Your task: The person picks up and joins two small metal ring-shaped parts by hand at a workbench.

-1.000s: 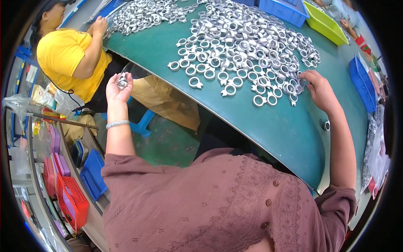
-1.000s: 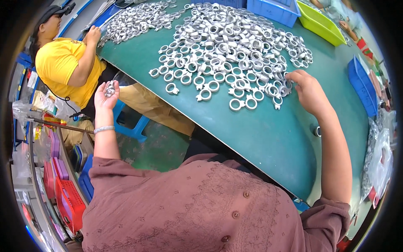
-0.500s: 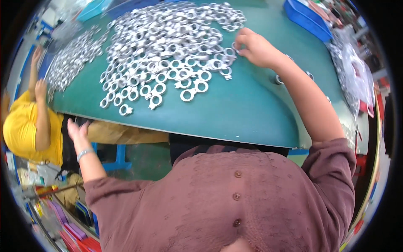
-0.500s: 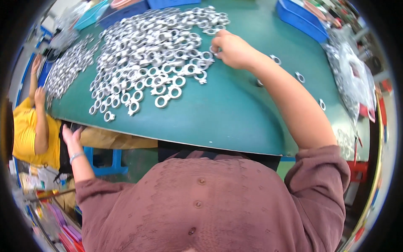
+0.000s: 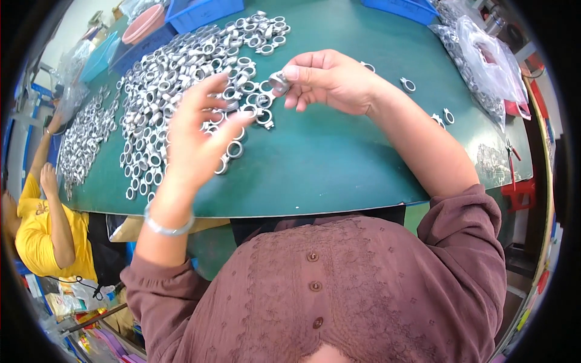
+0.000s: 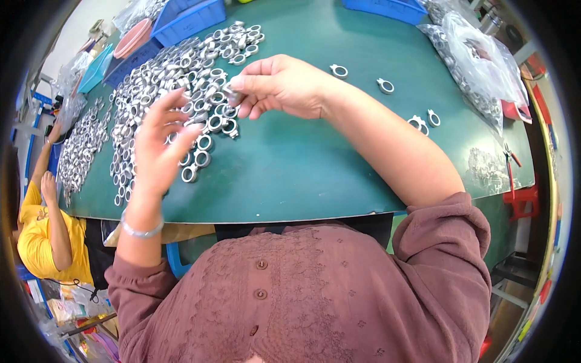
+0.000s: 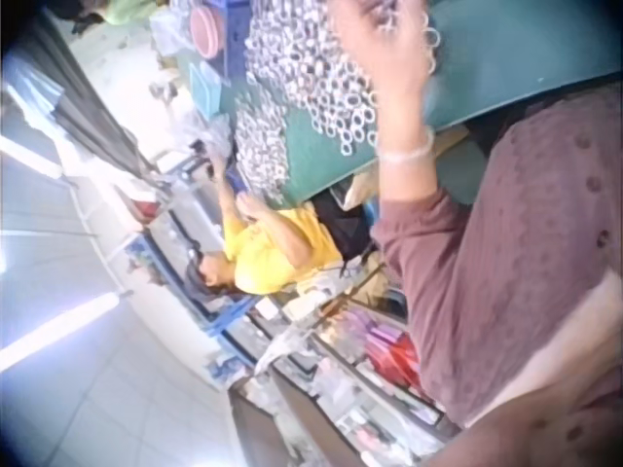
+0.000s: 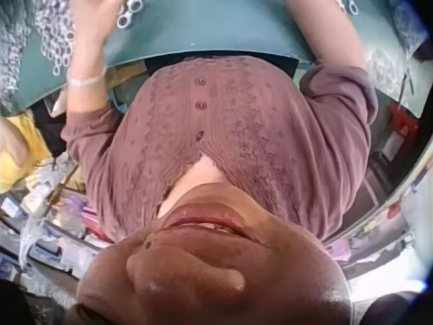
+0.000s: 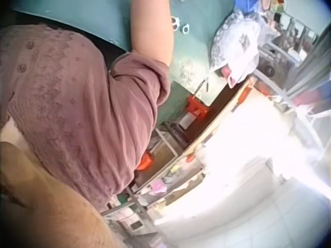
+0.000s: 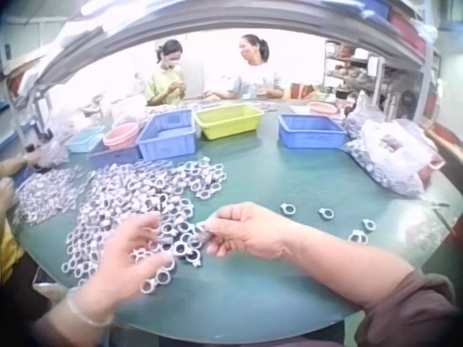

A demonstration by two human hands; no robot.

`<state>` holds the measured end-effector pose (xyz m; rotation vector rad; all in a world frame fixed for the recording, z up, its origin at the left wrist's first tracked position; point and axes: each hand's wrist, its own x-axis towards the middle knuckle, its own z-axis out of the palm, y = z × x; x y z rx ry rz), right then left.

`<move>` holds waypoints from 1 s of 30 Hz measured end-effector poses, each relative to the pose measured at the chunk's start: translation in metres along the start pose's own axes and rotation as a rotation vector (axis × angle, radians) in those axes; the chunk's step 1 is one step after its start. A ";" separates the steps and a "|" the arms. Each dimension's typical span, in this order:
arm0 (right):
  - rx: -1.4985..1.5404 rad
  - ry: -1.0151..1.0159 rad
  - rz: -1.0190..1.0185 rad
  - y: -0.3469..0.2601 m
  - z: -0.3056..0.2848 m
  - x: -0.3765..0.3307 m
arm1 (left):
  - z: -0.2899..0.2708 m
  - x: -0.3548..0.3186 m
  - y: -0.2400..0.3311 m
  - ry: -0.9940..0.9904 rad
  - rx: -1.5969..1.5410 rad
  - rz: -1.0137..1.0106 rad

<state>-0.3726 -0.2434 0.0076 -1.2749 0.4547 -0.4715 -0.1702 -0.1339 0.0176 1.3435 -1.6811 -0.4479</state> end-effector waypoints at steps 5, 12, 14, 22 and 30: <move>-0.012 0.008 -0.074 -0.007 0.004 -0.014 | 0.054 0.033 0.005 -0.055 -0.172 0.017; 0.035 0.034 -0.075 -0.005 -0.004 -0.015 | 0.067 0.034 -0.012 -0.032 -0.389 0.047; 0.028 0.032 -0.063 -0.005 -0.001 -0.013 | 0.067 0.032 -0.018 -0.005 -0.340 0.090; -0.281 0.162 -0.099 0.002 0.000 -0.009 | 0.068 0.024 -0.020 -0.030 -0.138 0.130; -0.169 0.194 -0.064 0.002 -0.004 -0.010 | 0.067 0.024 -0.016 -0.107 -0.482 -0.133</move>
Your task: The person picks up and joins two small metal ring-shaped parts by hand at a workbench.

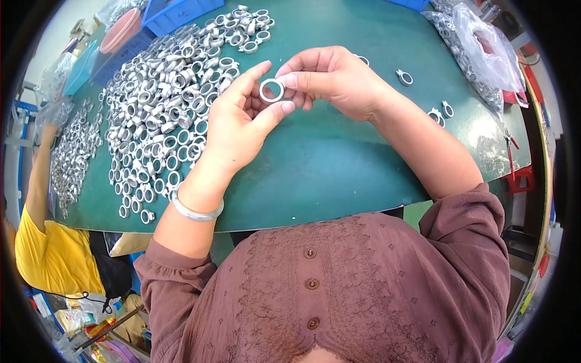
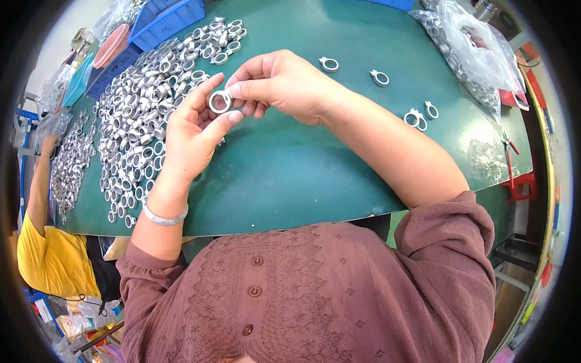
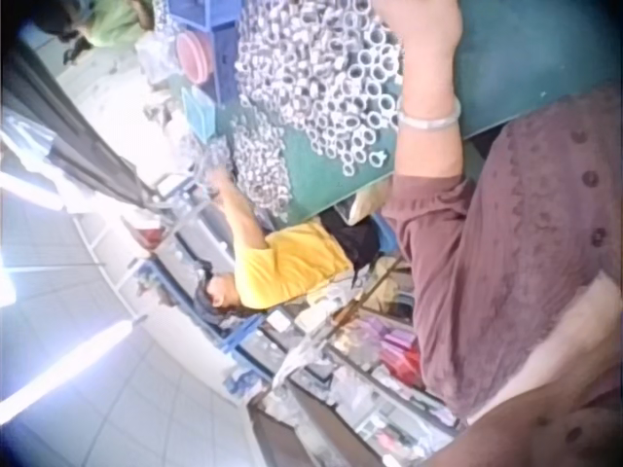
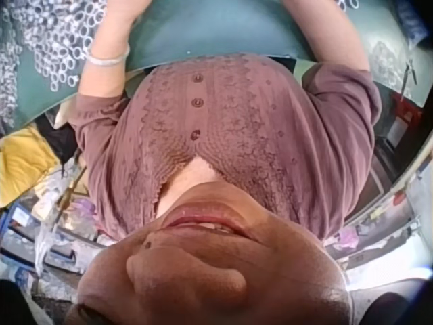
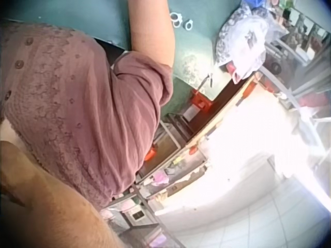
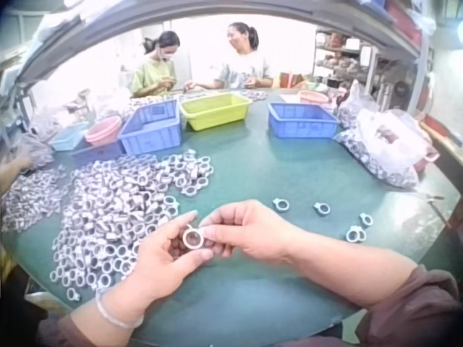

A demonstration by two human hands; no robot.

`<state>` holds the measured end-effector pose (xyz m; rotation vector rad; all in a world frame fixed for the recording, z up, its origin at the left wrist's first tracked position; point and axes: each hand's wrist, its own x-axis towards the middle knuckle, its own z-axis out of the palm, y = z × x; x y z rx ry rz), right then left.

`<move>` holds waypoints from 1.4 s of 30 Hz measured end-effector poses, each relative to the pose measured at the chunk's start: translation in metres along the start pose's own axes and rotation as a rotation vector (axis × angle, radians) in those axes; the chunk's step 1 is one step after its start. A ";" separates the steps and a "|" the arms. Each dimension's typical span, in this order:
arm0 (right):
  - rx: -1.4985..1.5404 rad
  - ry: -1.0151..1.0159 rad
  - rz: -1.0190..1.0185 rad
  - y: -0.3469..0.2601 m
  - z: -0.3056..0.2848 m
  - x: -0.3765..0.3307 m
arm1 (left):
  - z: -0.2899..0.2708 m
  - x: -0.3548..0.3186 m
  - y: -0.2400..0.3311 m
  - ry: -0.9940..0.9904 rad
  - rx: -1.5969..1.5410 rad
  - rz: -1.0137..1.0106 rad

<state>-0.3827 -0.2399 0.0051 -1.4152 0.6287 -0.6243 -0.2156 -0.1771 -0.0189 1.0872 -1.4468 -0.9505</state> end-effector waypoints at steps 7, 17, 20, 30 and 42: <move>0.025 0.046 0.009 -0.002 0.000 0.000 | -0.009 0.002 0.012 -0.126 -0.366 -0.292; 0.039 0.065 0.021 -0.001 -0.003 0.001 | -0.014 0.004 0.011 -0.149 -0.648 -0.356; 0.056 0.067 0.018 0.001 -0.003 0.003 | -0.014 0.004 0.006 -0.174 -0.699 -0.377; 0.009 0.101 0.022 0.002 -0.007 0.005 | -0.010 0.002 0.008 -0.239 -0.794 -0.412; -0.122 0.085 -0.122 -0.002 -0.002 0.002 | -0.008 0.001 0.005 -0.223 -0.806 -0.438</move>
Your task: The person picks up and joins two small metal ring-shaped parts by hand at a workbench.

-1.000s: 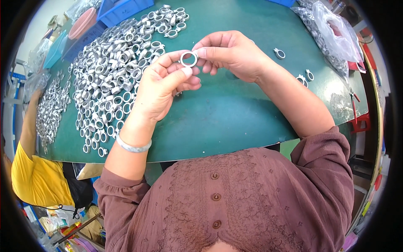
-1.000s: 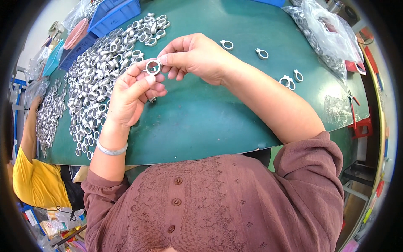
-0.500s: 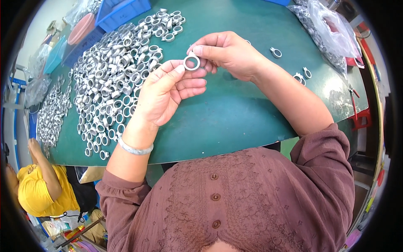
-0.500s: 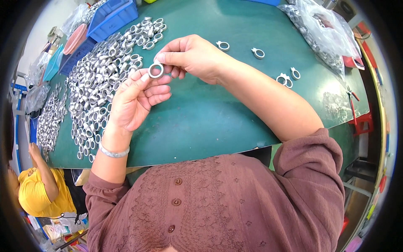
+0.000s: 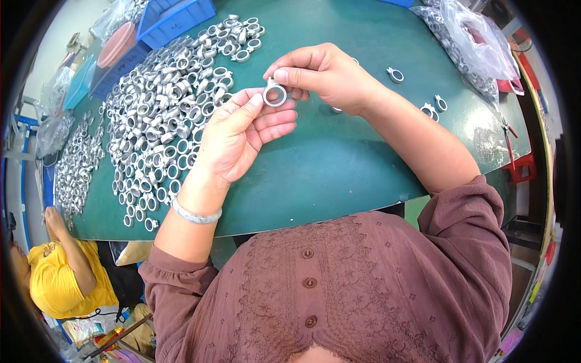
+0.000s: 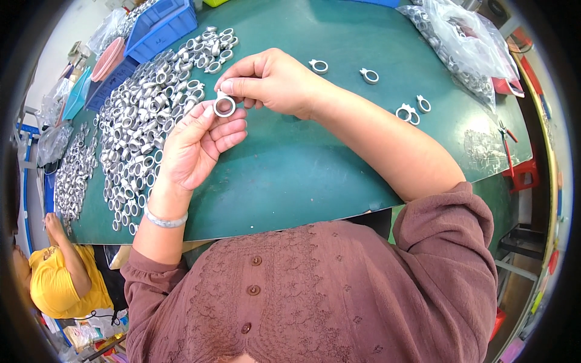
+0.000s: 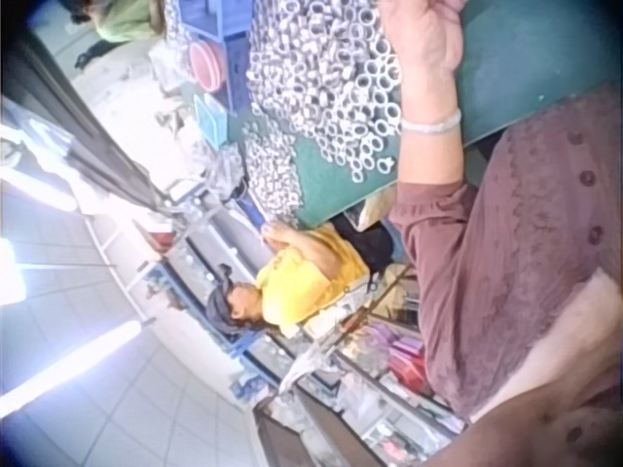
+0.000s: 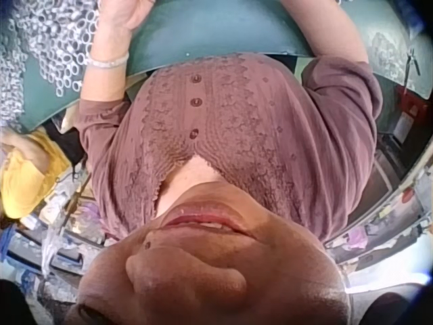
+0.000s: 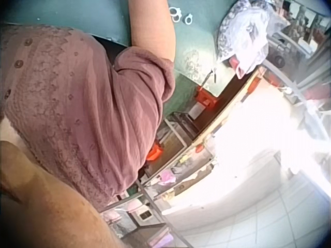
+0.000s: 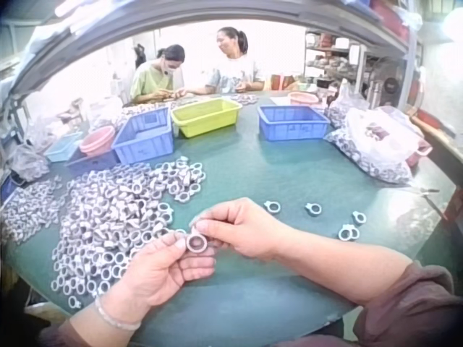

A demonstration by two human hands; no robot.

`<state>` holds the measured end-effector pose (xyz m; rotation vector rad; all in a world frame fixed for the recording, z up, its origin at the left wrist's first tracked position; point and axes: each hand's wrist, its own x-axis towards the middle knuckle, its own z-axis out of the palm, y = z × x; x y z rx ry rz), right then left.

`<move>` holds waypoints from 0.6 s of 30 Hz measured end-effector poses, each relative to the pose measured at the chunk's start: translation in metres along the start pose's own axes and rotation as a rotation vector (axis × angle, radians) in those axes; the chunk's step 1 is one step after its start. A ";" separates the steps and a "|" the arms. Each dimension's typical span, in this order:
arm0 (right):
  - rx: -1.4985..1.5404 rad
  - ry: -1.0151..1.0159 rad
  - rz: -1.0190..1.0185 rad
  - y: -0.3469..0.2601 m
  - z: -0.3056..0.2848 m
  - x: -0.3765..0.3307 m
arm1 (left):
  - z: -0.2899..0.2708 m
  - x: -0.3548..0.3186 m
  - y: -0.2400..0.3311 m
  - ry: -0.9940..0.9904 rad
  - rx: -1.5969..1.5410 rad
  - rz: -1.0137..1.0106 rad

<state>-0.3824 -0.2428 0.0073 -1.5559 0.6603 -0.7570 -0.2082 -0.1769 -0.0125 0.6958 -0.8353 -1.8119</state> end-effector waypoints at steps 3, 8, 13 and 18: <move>-0.026 0.005 -0.022 0.001 -0.001 0.000 | 0.000 0.000 0.000 -0.002 -0.007 0.002; -0.040 0.012 -0.054 -0.001 0.000 -0.002 | 0.001 0.001 0.000 0.027 -0.035 -0.006; -0.073 0.013 -0.061 -0.001 -0.001 -0.002 | 0.000 0.001 -0.001 0.015 -0.052 -0.012; -0.086 0.013 -0.033 -0.001 -0.002 -0.002 | 0.000 0.000 0.000 -0.007 -0.057 -0.021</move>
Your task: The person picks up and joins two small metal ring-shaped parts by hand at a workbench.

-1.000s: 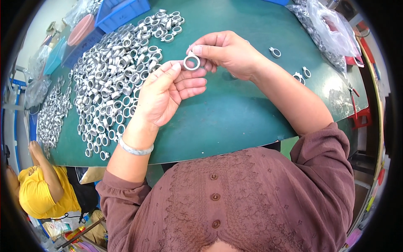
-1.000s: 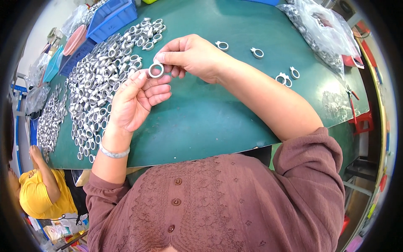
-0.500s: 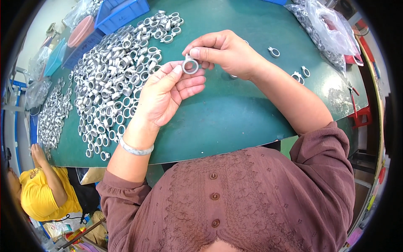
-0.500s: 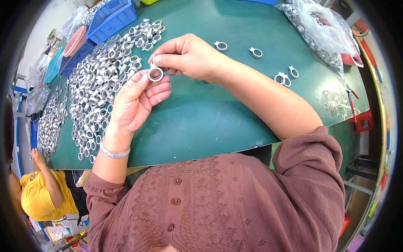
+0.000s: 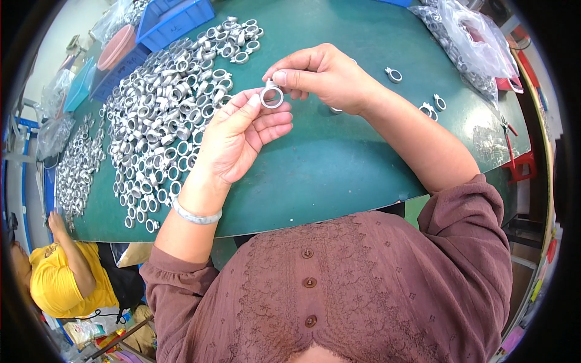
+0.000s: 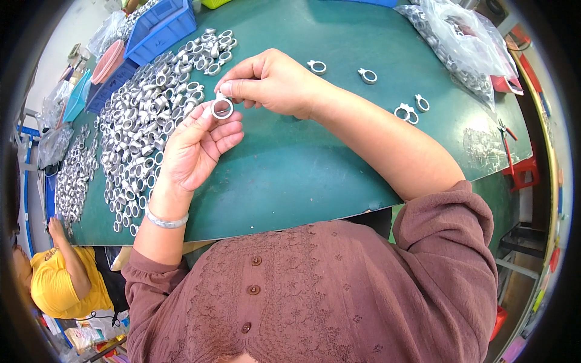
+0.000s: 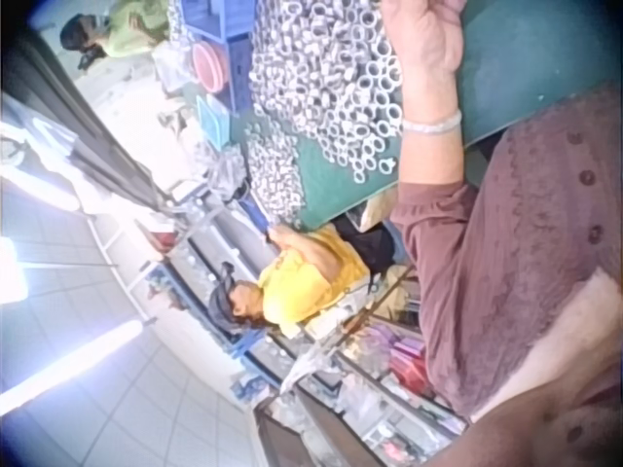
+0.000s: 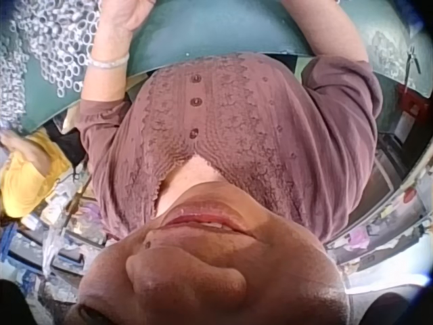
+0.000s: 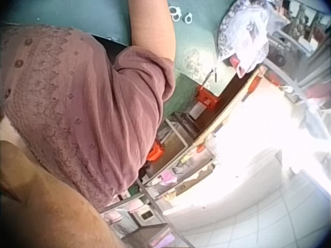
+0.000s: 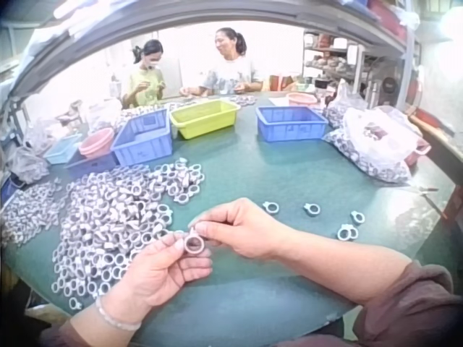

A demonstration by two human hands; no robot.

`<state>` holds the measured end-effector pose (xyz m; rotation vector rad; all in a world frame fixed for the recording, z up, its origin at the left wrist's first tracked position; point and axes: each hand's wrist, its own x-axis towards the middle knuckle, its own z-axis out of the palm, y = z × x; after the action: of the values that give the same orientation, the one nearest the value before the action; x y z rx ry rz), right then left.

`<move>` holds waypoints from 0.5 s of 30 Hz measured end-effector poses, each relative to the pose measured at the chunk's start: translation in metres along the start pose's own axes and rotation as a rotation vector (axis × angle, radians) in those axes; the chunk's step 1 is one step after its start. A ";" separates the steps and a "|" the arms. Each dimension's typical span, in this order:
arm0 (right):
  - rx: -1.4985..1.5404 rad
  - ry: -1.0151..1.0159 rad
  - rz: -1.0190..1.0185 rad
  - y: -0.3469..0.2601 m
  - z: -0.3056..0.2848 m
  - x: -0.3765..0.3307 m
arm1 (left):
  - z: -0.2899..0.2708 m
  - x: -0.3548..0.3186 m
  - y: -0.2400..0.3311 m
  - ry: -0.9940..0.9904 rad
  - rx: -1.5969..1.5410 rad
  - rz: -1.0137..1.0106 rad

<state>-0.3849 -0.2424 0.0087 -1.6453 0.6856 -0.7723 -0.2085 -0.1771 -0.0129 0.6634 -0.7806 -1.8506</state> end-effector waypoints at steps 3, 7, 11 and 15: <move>-0.002 -0.002 0.016 -0.001 0.000 0.000 | 0.001 0.000 -0.002 0.104 0.030 0.049; 0.036 -0.047 0.017 0.000 -0.001 0.000 | -0.001 0.001 -0.004 0.175 0.055 0.157; 0.071 -0.092 0.008 0.003 -0.002 0.001 | 0.002 0.001 -0.005 0.178 0.094 0.212; 0.103 -0.094 0.014 0.003 -0.003 0.001 | 0.002 0.001 -0.004 0.140 0.106 0.244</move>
<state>-0.3866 -0.2450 0.0067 -1.5710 0.5812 -0.7037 -0.2125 -0.1762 -0.0144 0.7232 -0.8328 -1.5344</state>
